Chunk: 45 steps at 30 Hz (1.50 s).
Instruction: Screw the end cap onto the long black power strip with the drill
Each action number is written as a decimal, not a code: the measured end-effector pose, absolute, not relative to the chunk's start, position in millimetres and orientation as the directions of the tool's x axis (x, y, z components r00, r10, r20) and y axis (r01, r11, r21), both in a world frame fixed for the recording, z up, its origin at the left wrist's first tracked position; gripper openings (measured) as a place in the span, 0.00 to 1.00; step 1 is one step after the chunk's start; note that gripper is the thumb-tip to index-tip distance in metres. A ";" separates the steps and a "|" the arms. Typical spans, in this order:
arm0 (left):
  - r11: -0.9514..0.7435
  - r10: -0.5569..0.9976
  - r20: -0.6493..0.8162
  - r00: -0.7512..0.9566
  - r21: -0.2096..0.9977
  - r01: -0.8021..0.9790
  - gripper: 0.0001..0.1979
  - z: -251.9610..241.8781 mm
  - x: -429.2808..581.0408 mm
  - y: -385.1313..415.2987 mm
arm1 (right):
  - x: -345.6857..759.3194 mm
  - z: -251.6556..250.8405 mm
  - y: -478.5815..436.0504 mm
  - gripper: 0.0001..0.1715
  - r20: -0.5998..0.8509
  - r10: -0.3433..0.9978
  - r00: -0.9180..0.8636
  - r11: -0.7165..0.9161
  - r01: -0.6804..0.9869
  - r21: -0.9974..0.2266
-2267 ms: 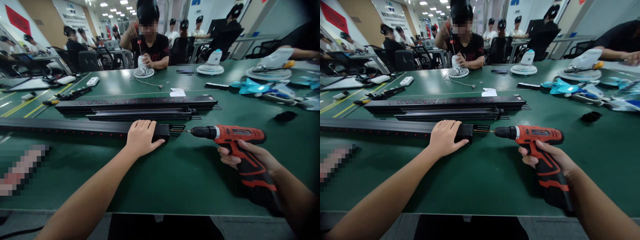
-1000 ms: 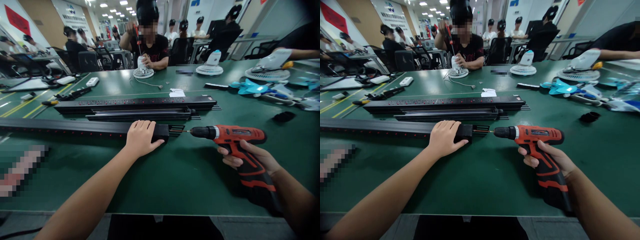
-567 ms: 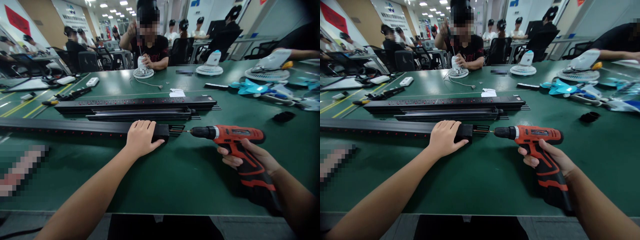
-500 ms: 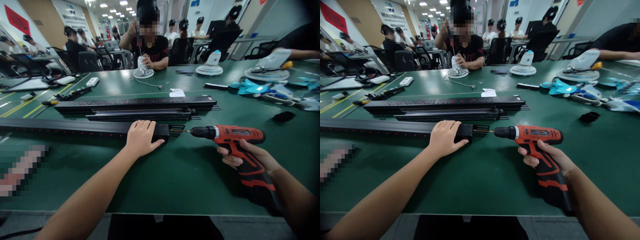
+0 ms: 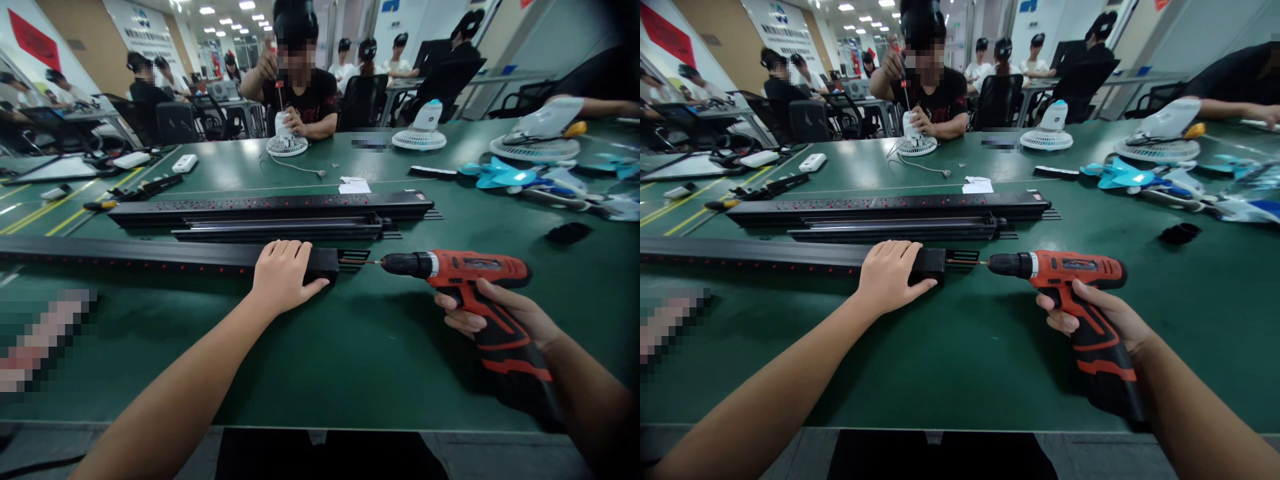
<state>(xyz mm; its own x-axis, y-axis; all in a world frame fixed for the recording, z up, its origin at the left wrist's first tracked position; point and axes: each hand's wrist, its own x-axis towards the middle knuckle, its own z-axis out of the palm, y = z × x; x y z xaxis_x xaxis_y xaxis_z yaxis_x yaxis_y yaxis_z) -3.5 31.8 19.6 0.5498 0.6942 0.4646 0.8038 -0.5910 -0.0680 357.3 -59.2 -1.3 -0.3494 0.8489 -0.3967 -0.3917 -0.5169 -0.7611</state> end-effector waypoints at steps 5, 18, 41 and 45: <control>-0.588 0.699 0.461 0.547 -0.066 0.806 0.29 19.0 -3.5 32.0 | 358.5 -2.7 -60.1 0.19 -0.400 0.856 -0.327 -0.509 -0.400 -0.762; -0.593 0.696 0.466 0.546 -0.056 0.803 0.29 18.3 -3.6 32.0 | 356.6 -0.2 -59.5 0.18 -0.395 0.848 -0.353 -0.521 -0.419 -0.743; -0.584 0.706 0.455 0.543 -0.061 0.810 0.29 19.1 -4.1 31.3 | 359.8 -0.8 -60.4 0.20 -0.440 0.835 -0.331 -0.550 -0.481 -0.683; -0.585 0.704 0.457 0.544 -0.061 0.809 0.29 18.6 -3.8 31.7 | 362.6 -2.9 -60.5 0.23 -0.451 0.837 -0.311 -0.547 -0.490 -0.678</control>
